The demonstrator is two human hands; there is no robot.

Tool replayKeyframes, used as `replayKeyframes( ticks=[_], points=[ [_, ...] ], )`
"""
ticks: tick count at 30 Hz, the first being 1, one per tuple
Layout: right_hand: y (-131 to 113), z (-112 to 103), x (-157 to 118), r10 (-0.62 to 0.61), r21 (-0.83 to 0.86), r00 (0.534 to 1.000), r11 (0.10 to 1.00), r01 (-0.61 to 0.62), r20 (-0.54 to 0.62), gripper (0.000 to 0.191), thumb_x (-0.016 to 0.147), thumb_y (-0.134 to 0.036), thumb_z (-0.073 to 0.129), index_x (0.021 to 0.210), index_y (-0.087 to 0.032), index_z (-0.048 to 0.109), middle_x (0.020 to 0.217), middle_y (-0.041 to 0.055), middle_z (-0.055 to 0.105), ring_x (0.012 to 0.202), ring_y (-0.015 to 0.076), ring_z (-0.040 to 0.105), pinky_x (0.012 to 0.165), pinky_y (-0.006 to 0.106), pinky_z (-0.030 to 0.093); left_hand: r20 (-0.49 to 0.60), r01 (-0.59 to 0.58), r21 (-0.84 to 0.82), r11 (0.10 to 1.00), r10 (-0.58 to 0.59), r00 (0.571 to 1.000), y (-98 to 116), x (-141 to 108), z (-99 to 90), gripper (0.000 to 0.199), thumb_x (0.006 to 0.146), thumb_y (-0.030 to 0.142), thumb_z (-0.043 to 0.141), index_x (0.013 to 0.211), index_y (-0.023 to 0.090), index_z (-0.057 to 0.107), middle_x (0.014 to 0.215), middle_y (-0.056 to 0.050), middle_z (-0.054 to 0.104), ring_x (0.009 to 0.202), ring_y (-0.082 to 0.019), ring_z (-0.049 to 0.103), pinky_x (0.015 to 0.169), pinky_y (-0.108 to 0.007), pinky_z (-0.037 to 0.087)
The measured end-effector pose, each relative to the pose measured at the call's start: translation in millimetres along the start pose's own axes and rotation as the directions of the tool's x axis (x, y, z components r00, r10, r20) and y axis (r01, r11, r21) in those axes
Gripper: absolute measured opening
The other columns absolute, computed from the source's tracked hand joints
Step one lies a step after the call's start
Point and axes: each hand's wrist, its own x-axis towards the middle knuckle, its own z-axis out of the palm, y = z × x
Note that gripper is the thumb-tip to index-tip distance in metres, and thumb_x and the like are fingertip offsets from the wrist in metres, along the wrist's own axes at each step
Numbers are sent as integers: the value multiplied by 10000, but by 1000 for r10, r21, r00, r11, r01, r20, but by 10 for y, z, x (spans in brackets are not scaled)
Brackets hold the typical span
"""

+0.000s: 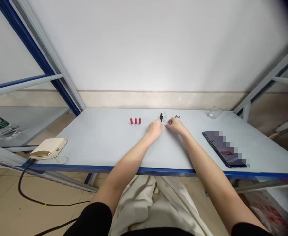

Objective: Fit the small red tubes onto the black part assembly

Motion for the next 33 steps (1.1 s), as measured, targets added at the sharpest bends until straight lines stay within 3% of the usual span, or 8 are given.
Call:
replayKeyframes(
  ticks=[7, 10, 15, 23, 33],
  points=[
    [-17, 105, 88, 15, 33, 999, 999, -14, -29, 397, 720, -329, 627, 1042, -100, 597, 997, 121, 641, 878, 188, 582, 678, 234, 382, -105, -152, -50, 987, 146, 984, -109, 48, 134, 466, 849, 168, 397, 1308, 118, 332, 1128, -154, 567, 1044, -235, 535, 853, -336, 432],
    [-19, 125, 128, 29, 50, 999, 998, -27, -30, 391, 718, -329, 632, 1037, -105, 599, 988, 114, 646, 870, 184, 586, 683, 234, 381, -120, -166, -12, 986, 163, 979, -120, 93, 176, 556, 854, 163, 376, 1386, 121, 221, 1166, -151, 539, 1087, -243, 494, 889, -345, 412],
    [-21, 176, 143, 48, 79, 996, 996, -42, -70, 349, 718, -347, 623, 997, -138, 612, 958, 82, 655, 850, 171, 592, 686, 240, 382, -89, -152, 65, 986, 157, 984, -148, 134, 194, 577, 870, 178, 348, 1421, 172, 176, 1130, -128, 542, 1068, -231, 483, 895, -333, 399],
    [-22, 241, 105, 67, 107, 989, 993, -53, -130, 307, 738, -375, 591, 971, -177, 619, 936, 58, 661, 866, 170, 588, 725, 253, 381, -70, -141, 104, 985, 148, 986, -131, 149, 193, 477, 892, 188, 314, 1368, 224, 327, 1094, -109, 542, 1025, -218, 493, 857, -316, 415],
    [-41, 250, 70, 55, 86, 984, 995, -41, -167, 290, 761, -378, 553, 966, -184, 622, 934, 58, 661, 908, 185, 578, 776, 281, 371, -175, -107, 3, 994, 106, 979, -164, 163, 154, 276, 895, 150, 334, 1077, 186, 538, 1047, -88, 596, 998, -191, 527, 833, -296, 416]
  ],
)
